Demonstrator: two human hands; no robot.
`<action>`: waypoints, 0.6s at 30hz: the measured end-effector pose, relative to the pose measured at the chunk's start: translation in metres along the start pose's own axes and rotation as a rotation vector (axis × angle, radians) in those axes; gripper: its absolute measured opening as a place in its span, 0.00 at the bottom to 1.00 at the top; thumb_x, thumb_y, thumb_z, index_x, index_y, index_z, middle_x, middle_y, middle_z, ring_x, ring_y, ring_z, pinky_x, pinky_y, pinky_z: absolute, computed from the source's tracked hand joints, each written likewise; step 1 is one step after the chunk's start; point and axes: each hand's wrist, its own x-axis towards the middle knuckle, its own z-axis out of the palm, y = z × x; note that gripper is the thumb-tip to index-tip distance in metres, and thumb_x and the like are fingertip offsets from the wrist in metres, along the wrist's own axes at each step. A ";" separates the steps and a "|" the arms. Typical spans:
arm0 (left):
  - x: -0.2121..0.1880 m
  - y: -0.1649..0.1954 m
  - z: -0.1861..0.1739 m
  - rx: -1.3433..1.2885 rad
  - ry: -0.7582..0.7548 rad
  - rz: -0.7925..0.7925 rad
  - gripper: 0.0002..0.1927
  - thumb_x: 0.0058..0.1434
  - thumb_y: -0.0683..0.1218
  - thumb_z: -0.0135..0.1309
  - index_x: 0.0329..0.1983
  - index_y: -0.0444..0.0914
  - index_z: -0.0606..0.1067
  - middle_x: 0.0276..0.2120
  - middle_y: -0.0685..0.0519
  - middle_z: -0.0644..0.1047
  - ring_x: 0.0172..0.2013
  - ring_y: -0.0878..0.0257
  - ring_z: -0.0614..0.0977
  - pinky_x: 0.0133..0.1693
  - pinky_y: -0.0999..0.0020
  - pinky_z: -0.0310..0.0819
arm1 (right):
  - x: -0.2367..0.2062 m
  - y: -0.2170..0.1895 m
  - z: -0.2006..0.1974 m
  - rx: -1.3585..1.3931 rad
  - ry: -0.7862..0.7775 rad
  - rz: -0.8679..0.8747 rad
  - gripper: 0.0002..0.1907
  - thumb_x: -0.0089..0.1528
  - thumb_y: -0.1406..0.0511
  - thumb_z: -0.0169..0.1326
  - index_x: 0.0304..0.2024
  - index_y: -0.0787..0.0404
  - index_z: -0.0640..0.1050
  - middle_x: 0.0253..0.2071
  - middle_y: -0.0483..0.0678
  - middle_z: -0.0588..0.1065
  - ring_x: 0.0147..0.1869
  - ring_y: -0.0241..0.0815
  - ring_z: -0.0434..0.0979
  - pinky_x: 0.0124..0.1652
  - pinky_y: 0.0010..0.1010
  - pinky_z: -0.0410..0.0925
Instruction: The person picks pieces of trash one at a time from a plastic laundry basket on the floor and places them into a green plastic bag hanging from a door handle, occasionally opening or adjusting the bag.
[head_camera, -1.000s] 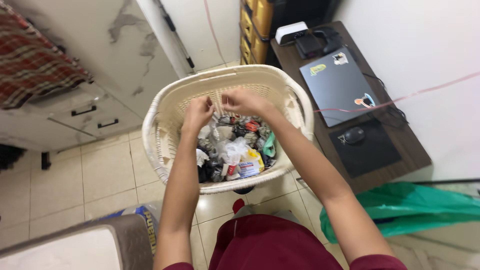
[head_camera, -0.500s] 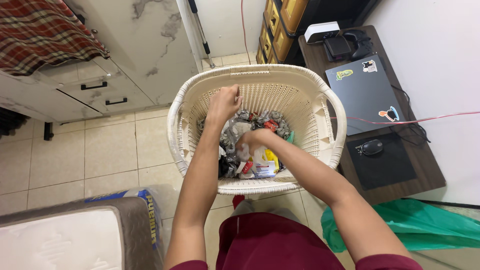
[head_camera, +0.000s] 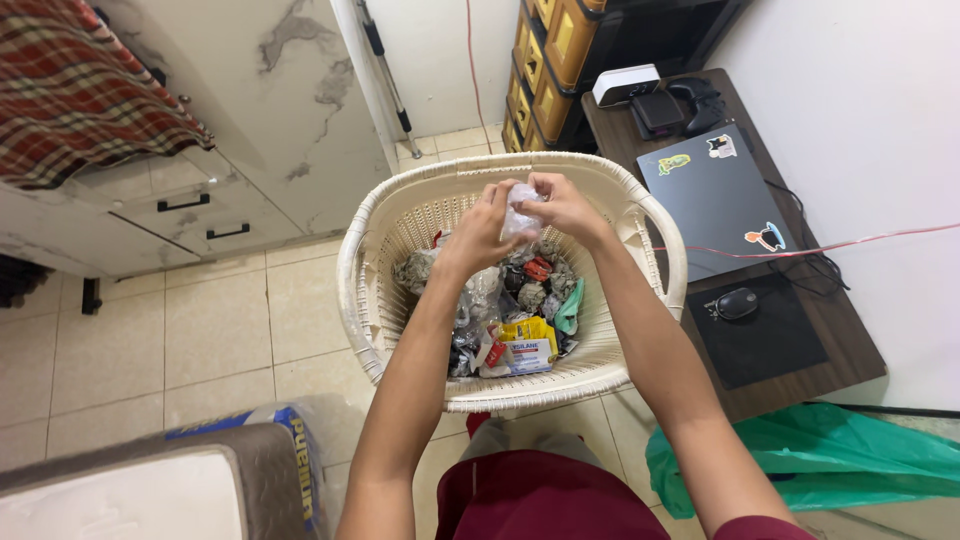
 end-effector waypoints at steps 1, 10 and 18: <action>0.001 -0.002 0.001 -0.009 0.019 -0.001 0.38 0.58 0.56 0.63 0.61 0.31 0.63 0.51 0.35 0.73 0.48 0.38 0.80 0.48 0.45 0.76 | -0.004 -0.004 -0.003 0.073 -0.053 -0.003 0.11 0.64 0.63 0.62 0.37 0.63 0.74 0.36 0.48 0.76 0.38 0.35 0.76 0.35 0.31 0.69; 0.003 0.022 0.001 -0.210 0.144 0.001 0.21 0.69 0.45 0.56 0.57 0.32 0.61 0.44 0.38 0.76 0.45 0.42 0.82 0.44 0.49 0.74 | -0.040 -0.047 -0.021 0.324 -0.313 -0.098 0.17 0.68 0.56 0.54 0.53 0.54 0.67 0.43 0.40 0.78 0.49 0.31 0.78 0.47 0.28 0.72; 0.016 0.111 -0.001 -0.401 0.176 0.198 0.09 0.59 0.38 0.54 0.42 0.29 0.74 0.37 0.41 0.78 0.40 0.49 0.82 0.44 0.60 0.75 | -0.109 -0.060 -0.060 0.317 -0.109 -0.237 0.20 0.62 0.59 0.61 0.47 0.55 0.65 0.35 0.41 0.74 0.39 0.28 0.73 0.38 0.24 0.70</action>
